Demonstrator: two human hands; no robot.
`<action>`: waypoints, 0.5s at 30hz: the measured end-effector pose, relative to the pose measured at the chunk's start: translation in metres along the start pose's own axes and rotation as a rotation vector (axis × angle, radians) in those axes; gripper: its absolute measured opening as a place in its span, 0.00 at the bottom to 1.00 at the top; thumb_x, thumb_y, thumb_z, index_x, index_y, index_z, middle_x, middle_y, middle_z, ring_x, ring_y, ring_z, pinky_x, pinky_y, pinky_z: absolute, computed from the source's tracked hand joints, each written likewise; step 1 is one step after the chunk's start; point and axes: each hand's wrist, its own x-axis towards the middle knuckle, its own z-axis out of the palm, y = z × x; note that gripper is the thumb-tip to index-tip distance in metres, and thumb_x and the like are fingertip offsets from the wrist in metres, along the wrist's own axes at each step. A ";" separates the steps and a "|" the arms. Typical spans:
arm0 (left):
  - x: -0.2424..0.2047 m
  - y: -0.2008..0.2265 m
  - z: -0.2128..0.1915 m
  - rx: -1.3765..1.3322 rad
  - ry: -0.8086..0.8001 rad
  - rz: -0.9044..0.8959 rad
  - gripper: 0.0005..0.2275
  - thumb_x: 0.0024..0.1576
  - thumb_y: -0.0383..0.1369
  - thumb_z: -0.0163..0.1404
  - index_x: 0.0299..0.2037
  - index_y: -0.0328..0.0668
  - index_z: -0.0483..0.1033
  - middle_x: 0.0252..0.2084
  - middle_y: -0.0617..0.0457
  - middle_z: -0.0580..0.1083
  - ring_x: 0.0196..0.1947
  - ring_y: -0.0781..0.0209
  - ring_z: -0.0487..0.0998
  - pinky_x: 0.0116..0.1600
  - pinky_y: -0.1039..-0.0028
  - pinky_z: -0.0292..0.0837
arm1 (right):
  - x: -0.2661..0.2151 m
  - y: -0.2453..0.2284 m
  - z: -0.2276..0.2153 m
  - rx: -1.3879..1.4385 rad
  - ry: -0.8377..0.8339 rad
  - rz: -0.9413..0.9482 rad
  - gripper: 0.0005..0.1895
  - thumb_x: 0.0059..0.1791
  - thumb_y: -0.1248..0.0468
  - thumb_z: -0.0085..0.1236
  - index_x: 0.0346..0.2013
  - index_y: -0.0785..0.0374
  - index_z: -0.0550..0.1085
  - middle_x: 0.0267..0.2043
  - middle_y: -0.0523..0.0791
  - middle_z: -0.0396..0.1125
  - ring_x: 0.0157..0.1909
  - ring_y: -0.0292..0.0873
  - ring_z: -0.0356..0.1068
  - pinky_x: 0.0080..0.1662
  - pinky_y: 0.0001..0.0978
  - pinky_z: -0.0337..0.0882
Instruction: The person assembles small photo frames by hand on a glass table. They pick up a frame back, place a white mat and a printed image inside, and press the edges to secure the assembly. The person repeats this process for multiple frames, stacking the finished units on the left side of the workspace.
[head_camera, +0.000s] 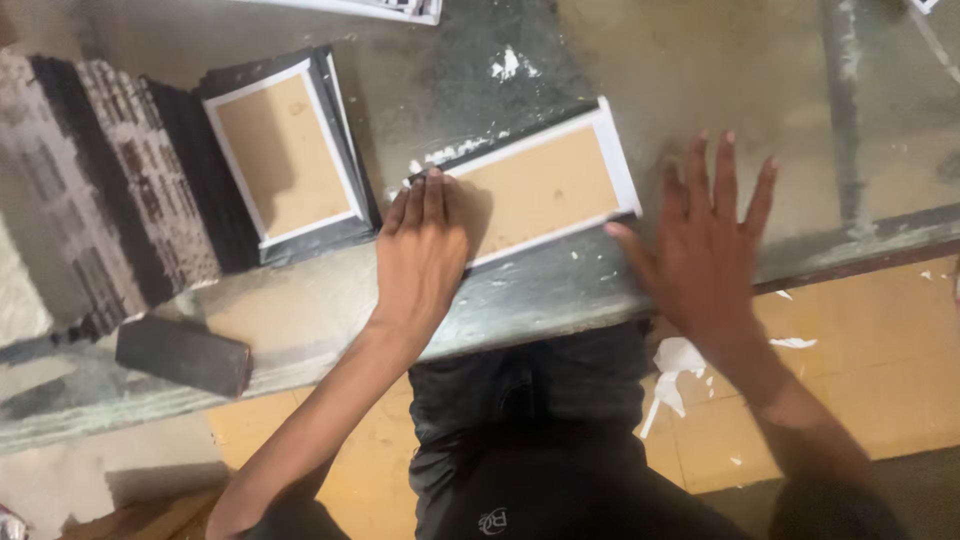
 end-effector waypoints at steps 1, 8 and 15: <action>0.002 0.003 0.000 0.036 -0.031 -0.037 0.18 0.57 0.24 0.51 0.58 0.26 0.71 0.61 0.33 0.74 0.63 0.44 0.76 0.69 0.61 0.69 | 0.002 -0.009 0.001 0.065 0.050 0.005 0.43 0.56 0.40 0.51 0.70 0.74 0.60 0.76 0.63 0.53 0.78 0.63 0.45 0.72 0.64 0.35; 0.003 0.021 -0.010 -0.381 0.041 -0.001 0.33 0.66 0.45 0.43 0.71 0.21 0.53 0.73 0.28 0.57 0.73 0.33 0.60 0.73 0.53 0.56 | 0.016 -0.063 0.007 0.252 -0.050 -0.204 0.41 0.53 0.47 0.54 0.73 0.67 0.58 0.75 0.49 0.57 0.77 0.46 0.53 0.75 0.50 0.45; -0.035 0.018 -0.012 -0.271 -0.047 -0.287 0.34 0.67 0.46 0.43 0.70 0.14 0.52 0.70 0.24 0.60 0.72 0.33 0.62 0.72 0.53 0.59 | 0.013 -0.063 0.008 0.328 -0.015 -0.159 0.40 0.52 0.50 0.58 0.72 0.69 0.60 0.72 0.50 0.62 0.75 0.47 0.57 0.74 0.50 0.48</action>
